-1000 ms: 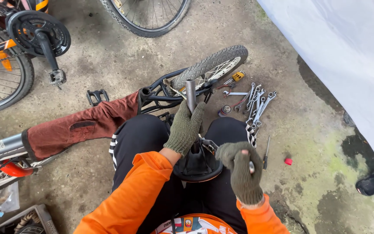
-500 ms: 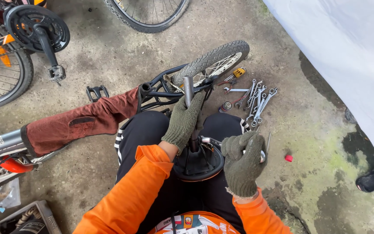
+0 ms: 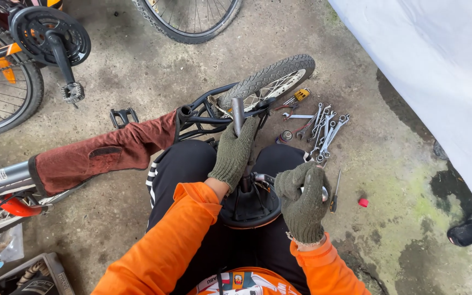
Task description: Adjusting the height and angle of a bicycle seat using a wrench
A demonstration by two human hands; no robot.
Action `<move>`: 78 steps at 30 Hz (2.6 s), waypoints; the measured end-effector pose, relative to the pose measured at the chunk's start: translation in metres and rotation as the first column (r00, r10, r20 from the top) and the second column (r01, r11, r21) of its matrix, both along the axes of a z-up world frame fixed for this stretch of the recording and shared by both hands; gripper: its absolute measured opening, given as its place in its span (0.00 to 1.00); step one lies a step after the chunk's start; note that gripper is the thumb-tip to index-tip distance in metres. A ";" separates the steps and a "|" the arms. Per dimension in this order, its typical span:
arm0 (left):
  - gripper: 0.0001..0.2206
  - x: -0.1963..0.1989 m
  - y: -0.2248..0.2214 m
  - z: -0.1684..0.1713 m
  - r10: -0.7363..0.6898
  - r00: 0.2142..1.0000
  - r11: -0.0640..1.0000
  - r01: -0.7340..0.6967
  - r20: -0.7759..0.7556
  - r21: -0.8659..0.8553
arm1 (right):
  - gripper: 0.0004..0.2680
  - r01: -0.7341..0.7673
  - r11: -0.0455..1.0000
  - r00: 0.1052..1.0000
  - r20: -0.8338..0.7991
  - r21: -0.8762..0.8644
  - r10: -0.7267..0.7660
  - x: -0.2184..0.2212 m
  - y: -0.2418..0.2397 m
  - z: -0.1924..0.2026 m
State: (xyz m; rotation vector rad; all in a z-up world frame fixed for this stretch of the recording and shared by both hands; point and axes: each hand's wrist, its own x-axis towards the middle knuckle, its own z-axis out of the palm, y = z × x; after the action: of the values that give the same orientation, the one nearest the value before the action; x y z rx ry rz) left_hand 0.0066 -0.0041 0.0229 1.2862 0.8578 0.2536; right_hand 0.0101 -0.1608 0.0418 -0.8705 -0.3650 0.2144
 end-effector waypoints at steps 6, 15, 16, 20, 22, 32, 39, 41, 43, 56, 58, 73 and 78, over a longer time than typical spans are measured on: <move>0.13 -0.002 -0.003 0.005 0.057 0.998 0.994 -0.054 0.031 -0.093 | 0.12 -0.111 0.953 0.992 0.091 0.283 0.089 0.019 -0.005 -0.021; 0.16 -0.002 -0.006 -0.008 0.119 0.993 0.974 -0.121 0.018 0.190 | 0.13 -0.028 1.000 0.999 0.033 -0.005 0.028 -0.019 0.006 0.013; 0.16 -0.002 -0.006 -0.011 0.116 0.993 0.979 -0.119 0.024 0.166 | 0.14 -0.031 0.999 0.999 -0.027 0.016 0.032 -0.021 0.006 0.009; 0.16 -0.002 -0.002 -0.013 0.089 0.996 0.986 -0.087 -0.009 0.140 | 0.15 -0.058 0.998 0.991 -0.124 0.002 0.058 -0.017 0.005 0.008; 0.17 -0.003 -0.002 -0.012 0.072 0.997 0.993 -0.070 -0.014 0.098 | 0.12 -0.033 0.995 0.998 -0.045 0.099 0.038 -0.005 0.008 -0.011; 0.34 0.035 0.011 -0.135 0.019 0.901 0.961 0.102 -0.433 0.256 | 0.06 0.735 0.567 0.573 0.787 -0.372 -0.226 0.020 -0.004 0.042; 0.24 -0.010 -0.016 -0.036 0.069 0.952 0.967 0.009 -0.298 0.253 | 0.07 0.597 0.572 0.649 0.758 -0.562 0.067 0.036 0.010 0.075; 0.36 -0.020 -0.026 0.031 0.042 0.974 0.986 -0.006 -0.221 0.164 | 0.06 0.541 0.592 0.679 0.726 -0.597 0.111 0.034 0.012 0.082; 0.43 -0.027 -0.030 -0.023 -0.006 0.980 0.949 0.069 -0.200 0.308 | 0.06 0.465 0.623 0.762 0.642 -0.629 0.079 0.033 0.011 0.075; 0.22 -0.118 -0.077 0.015 -0.413 0.730 0.057 0.618 -0.545 0.784 | 0.04 0.487 0.650 0.729 0.681 -0.584 0.065 0.023 0.019 0.077; 0.23 -0.113 -0.078 0.014 -0.404 0.724 0.038 0.624 -0.559 0.780 | 0.05 0.478 0.652 0.738 0.672 -0.589 0.066 0.025 0.020 0.076; 0.12 -0.112 -0.056 0.023 -0.559 0.729 -0.003 0.474 -0.394 0.881 | 0.06 0.473 0.759 0.563 0.816 -0.447 0.130 0.084 -0.001 0.003; 0.17 -0.110 -0.028 0.057 -0.679 0.695 0.019 0.342 -0.239 0.940 | 0.06 0.503 0.683 0.590 0.788 -0.531 0.178 0.086 0.004 0.044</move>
State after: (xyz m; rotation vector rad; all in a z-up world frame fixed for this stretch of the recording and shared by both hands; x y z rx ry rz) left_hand -0.1035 -0.0323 0.0800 2.6030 -0.2968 0.3665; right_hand 0.0961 -0.1564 0.0856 -1.8046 -1.0960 -0.3009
